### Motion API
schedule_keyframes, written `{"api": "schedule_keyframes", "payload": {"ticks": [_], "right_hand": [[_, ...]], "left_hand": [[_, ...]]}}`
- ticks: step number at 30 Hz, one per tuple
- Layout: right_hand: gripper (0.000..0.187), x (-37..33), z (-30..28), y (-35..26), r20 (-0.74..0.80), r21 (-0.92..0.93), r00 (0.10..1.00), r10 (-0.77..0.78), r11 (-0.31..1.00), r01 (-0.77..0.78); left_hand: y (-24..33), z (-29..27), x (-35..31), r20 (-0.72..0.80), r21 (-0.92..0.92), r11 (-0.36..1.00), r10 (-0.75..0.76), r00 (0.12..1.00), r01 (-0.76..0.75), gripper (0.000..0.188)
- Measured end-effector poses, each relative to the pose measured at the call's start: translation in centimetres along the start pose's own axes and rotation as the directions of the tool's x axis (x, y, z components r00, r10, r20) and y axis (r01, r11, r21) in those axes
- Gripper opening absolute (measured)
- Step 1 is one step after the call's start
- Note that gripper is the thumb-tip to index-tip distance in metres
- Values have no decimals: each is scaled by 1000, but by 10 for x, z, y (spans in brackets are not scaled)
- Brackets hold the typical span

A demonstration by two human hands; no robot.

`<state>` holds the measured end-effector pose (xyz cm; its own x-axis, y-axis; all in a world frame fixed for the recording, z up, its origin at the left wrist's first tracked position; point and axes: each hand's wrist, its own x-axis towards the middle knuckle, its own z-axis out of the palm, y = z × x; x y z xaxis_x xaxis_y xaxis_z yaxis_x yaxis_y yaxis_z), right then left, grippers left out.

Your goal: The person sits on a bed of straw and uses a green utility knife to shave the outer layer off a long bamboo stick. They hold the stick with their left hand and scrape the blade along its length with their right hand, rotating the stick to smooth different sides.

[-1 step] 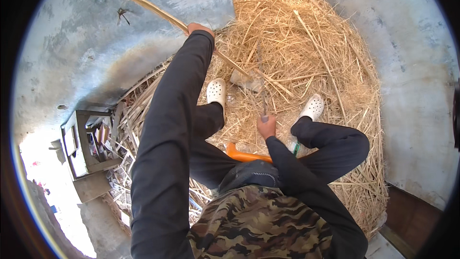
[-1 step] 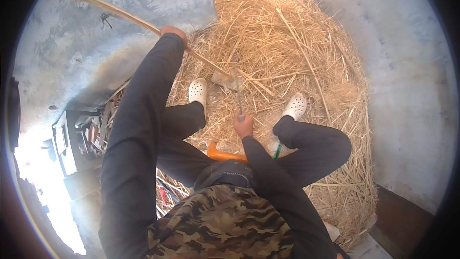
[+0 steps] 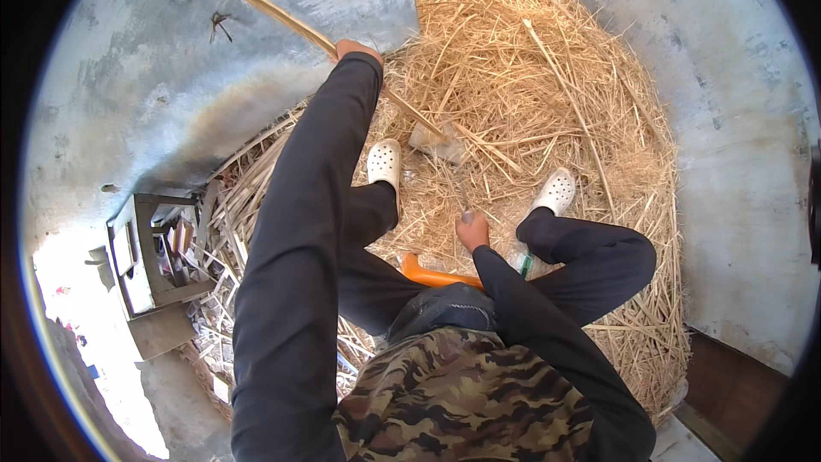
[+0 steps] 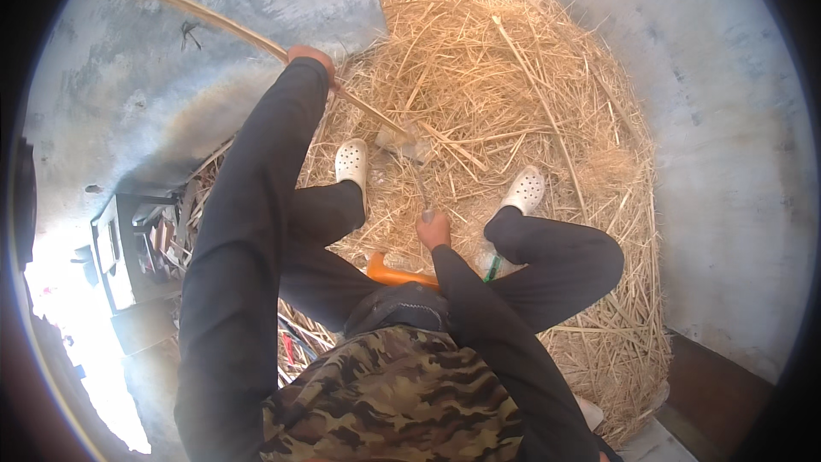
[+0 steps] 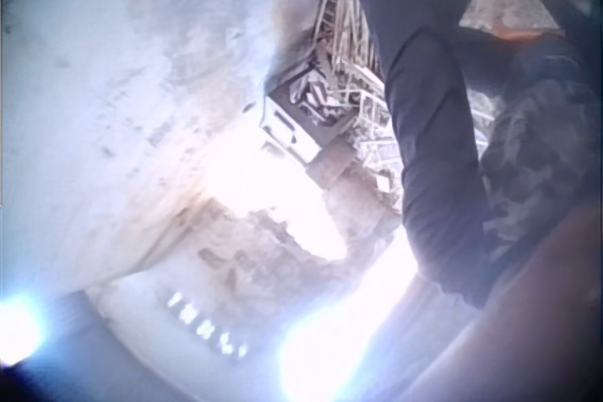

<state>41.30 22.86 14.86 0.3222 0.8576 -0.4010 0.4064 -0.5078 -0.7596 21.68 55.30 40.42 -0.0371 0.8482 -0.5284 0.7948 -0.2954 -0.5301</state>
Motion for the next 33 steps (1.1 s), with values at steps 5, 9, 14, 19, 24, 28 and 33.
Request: {"api": "schedule_keyframes", "payload": {"ticks": [5, 9, 14, 19, 24, 28, 33], "right_hand": [[16, -4, 7, 29, 157, 75, 964, 213, 971, -227], [14, 1, -13, 0, 625, 441, 702, 341, 588, -678], [18, -2, -43, -57, 708, 611, 685, 168, 340, -715], [17, -5, -33, -60, -206, 266, 935, -288, 903, 336], [21, -11, -4, 0, 30, -53, 996, 89, 995, -87], [11, -13, -4, 21, 264, 360, 922, 283, 858, -367], [13, -13, -25, -21, 343, 476, 918, 199, 806, -353]], "left_hand": [[9, 4, 26, -97, 5, 999, -54, 994, 54, 37], [38, -8, 54, -44, 138, 990, -9, 999, 15, 20], [64, -30, 58, -27, 53, 993, -106, 994, 107, 23], [65, -35, 48, -70, 293, 956, 15, 997, 6, 6], [70, -32, 63, -15, 267, 960, -81, 997, 82, 6], [73, -42, 58, -11, 300, 949, -99, 995, 98, 7], [81, -50, 21, 12, 359, 933, -16, 1000, 11, 12]]}}
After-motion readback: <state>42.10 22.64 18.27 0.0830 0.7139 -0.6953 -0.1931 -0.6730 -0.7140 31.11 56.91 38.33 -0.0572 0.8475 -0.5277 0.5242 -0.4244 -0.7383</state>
